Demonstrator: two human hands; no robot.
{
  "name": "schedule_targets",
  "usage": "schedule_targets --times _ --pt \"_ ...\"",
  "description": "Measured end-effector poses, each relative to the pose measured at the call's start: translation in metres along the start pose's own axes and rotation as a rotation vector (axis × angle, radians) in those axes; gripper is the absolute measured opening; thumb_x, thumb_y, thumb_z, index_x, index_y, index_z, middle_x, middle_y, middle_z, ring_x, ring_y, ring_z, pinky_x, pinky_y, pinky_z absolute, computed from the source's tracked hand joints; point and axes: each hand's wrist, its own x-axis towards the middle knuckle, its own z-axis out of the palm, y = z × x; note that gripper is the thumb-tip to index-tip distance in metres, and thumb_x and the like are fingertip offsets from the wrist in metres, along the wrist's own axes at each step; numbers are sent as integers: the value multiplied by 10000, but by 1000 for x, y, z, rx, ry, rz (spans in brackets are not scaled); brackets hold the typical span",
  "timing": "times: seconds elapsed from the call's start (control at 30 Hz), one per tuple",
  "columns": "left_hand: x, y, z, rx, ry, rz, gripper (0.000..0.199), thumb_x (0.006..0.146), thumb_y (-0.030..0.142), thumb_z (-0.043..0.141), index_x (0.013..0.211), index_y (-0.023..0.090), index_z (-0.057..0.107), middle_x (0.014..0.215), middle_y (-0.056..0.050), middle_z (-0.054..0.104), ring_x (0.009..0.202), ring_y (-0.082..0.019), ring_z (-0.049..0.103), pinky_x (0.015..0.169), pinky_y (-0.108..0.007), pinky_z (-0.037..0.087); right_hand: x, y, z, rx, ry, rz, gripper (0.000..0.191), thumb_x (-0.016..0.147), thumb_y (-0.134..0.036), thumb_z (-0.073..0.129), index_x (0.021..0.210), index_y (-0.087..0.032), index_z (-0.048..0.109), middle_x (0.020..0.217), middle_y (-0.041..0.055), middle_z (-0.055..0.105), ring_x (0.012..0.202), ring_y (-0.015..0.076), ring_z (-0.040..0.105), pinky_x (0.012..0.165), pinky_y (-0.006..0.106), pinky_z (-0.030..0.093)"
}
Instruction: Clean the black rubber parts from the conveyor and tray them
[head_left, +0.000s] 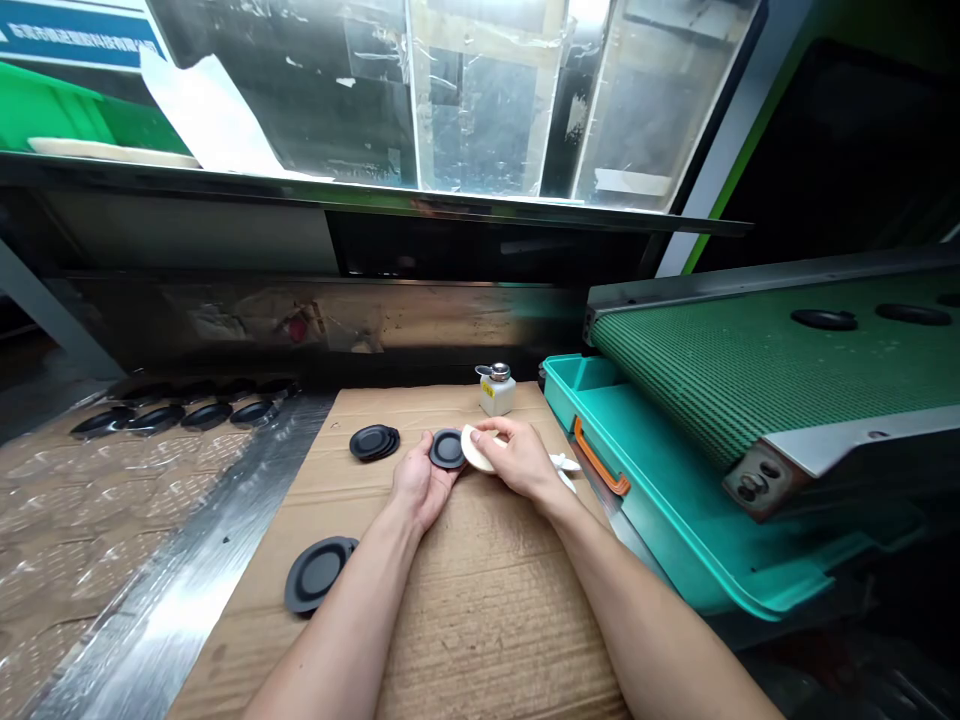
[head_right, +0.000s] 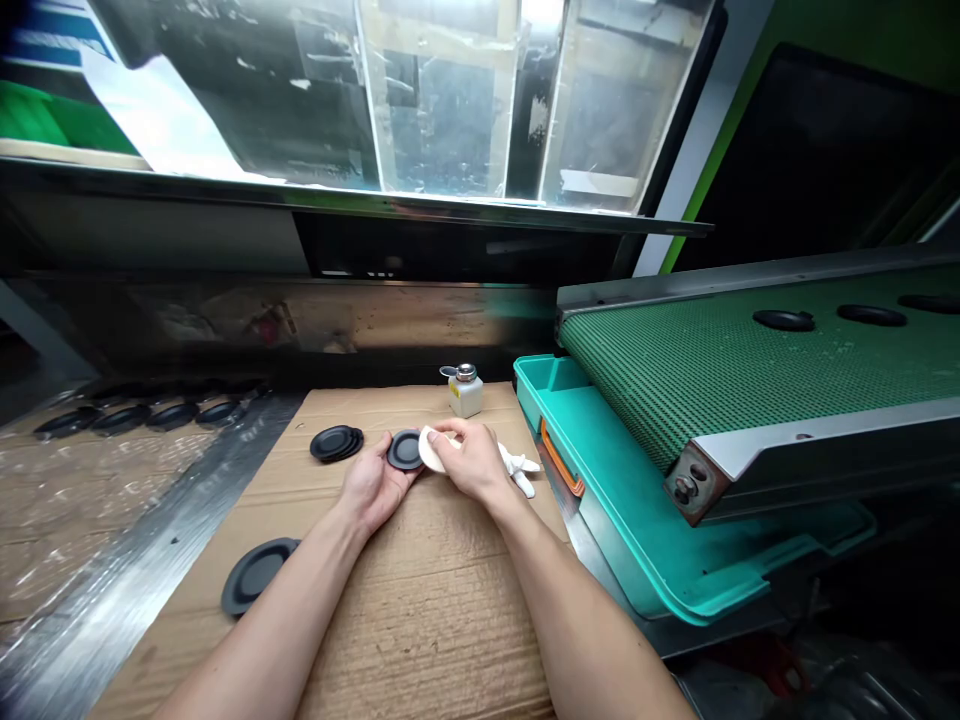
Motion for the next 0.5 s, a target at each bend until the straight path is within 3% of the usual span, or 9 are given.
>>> schedule_targets --times 0.07,0.17,0.23,0.37,0.43,0.5 --pt "-1 -4 2 50 -23 14 353 1016 243 321 942 77 624 955 -160 710 844 -206 699 802 -375 589 -1 -5 5 62 -95 76 320 855 -462 610 984 -192 725 708 1 662 602 130 569 563 218 412" --pt "-5 -10 4 162 -68 80 277 994 239 411 976 82 639 902 -135 716 829 -202 698 800 -352 580 -3 -12 13 183 -106 174 314 832 -434 622 969 -164 704 630 -13 610 502 100 490 481 199 361" --pt "-7 -12 5 203 -80 106 260 985 233 434 976 80 644 872 -129 717 814 -201 698 785 -337 577 -4 -13 15 257 -132 190 295 823 -414 627 955 -159 691 629 -17 599 481 87 464 464 191 352" --pt "-11 -11 5 216 -55 76 277 986 231 423 949 74 648 879 -144 719 787 -199 697 757 -330 578 -3 -5 5 256 -324 194 248 782 -373 666 893 -157 718 646 -9 610 489 83 461 452 187 338" --pt "-12 -11 6 217 -54 59 288 989 231 412 935 73 646 887 -151 720 777 -199 695 747 -342 583 -1 0 0 198 -297 182 252 773 -369 676 890 -152 734 689 12 645 550 106 519 480 193 362" --pt "-12 -12 7 227 -55 59 279 988 221 414 921 75 643 873 -148 721 761 -196 693 737 -347 588 1 2 -2 160 -178 134 273 796 -374 657 930 -151 737 762 31 682 648 135 586 551 209 417"
